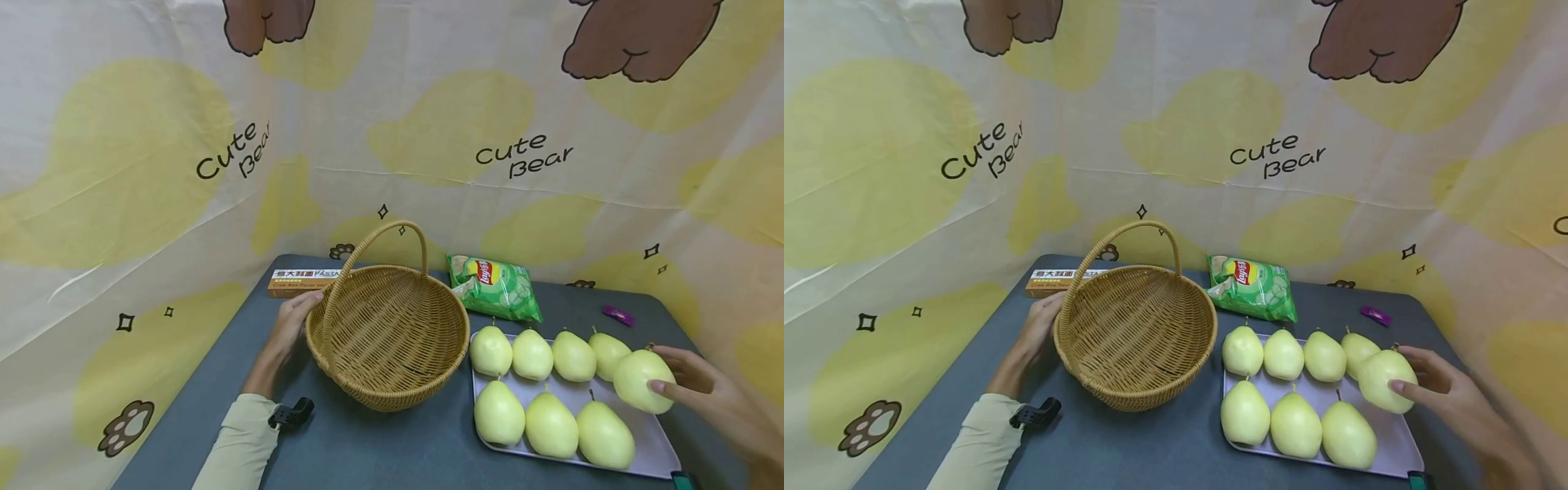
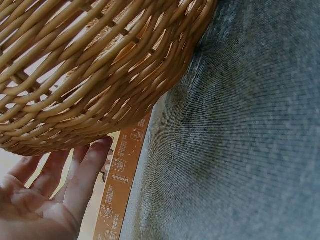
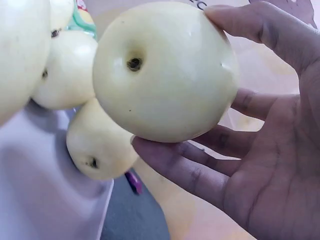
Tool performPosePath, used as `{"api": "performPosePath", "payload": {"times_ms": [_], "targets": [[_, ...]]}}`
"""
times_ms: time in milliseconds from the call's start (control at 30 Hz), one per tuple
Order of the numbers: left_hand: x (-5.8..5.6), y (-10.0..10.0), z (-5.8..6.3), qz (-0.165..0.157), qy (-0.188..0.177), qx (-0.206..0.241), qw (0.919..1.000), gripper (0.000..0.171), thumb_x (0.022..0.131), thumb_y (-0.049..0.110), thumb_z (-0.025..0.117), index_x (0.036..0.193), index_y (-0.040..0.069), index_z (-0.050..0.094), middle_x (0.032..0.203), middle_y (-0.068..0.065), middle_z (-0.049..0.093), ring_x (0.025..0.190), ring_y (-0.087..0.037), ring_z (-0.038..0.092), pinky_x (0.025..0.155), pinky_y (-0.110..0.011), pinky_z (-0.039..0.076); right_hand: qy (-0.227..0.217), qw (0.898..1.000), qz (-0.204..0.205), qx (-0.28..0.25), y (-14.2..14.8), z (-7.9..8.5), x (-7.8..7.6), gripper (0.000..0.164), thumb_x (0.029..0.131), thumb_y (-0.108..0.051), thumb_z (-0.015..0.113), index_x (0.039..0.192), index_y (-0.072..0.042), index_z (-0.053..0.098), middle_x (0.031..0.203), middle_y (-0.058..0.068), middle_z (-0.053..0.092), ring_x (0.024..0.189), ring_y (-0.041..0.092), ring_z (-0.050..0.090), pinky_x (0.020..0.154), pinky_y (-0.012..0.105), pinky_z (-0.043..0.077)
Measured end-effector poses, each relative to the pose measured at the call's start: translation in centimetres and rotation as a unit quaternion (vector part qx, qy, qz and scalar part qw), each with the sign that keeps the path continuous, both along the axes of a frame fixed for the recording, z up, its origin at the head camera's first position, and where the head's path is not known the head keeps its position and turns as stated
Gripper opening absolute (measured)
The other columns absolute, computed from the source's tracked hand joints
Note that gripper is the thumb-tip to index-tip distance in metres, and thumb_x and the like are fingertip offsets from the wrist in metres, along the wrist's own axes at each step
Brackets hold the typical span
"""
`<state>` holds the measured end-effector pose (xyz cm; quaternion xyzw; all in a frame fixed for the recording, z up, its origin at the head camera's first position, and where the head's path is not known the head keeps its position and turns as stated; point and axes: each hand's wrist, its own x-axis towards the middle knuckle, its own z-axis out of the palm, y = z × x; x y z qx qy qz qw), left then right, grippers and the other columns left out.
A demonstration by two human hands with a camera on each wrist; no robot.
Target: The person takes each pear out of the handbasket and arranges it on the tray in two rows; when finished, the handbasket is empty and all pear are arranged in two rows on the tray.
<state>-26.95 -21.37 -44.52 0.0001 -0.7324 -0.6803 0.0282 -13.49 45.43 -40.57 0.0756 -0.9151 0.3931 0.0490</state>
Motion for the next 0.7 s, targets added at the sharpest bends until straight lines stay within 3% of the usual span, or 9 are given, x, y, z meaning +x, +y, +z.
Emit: {"api": "performPosePath", "payload": {"times_ms": [267, 500, 700], "targets": [[0.0, 0.1, -0.1, 0.007, -0.001, 0.006, 1.0, 0.051, 0.108, 0.033, 0.06, 0.141, -0.006, 0.063, 0.101, 0.006, 0.075, 0.083, -0.005, 0.073, 0.073, -0.024, 0.063, -0.099, 0.994, -0.012, 0.039, 1.8, -0.8, 0.4, 0.058, 0.11, -0.028, 0.061, 0.157, -0.001, 0.041, 0.125, -0.04, 0.055, 0.109, -0.021, 0.049, 0.074, 0.017, 0.049], [0.0, 0.1, -0.1, 0.003, 0.001, 0.009, 1.0, 0.051, 0.108, 0.032, 0.06, 0.141, -0.007, 0.063, 0.099, 0.007, 0.076, 0.083, -0.005, 0.073, 0.073, -0.023, 0.063, -0.156, 0.988, -0.019, 0.015, 3.3, -1.8, 0.7, 0.056, 0.11, -0.032, 0.06, 0.156, -0.004, 0.044, 0.121, -0.044, 0.052, 0.106, -0.018, 0.051, 0.075, 0.02, 0.052], [-0.1, 0.1, -0.2, -0.003, 0.005, 0.013, 0.9999, 0.05, 0.109, 0.03, 0.058, 0.141, -0.008, 0.061, 0.099, 0.008, 0.075, 0.083, -0.005, 0.073, 0.074, -0.023, 0.063, -0.189, 0.982, 0.007, 0.005, 3.8, -2.2, 0.8, 0.053, 0.11, -0.029, 0.058, 0.156, -0.008, 0.045, 0.124, -0.042, 0.054, 0.108, -0.015, 0.053, 0.078, 0.022, 0.053]]}}
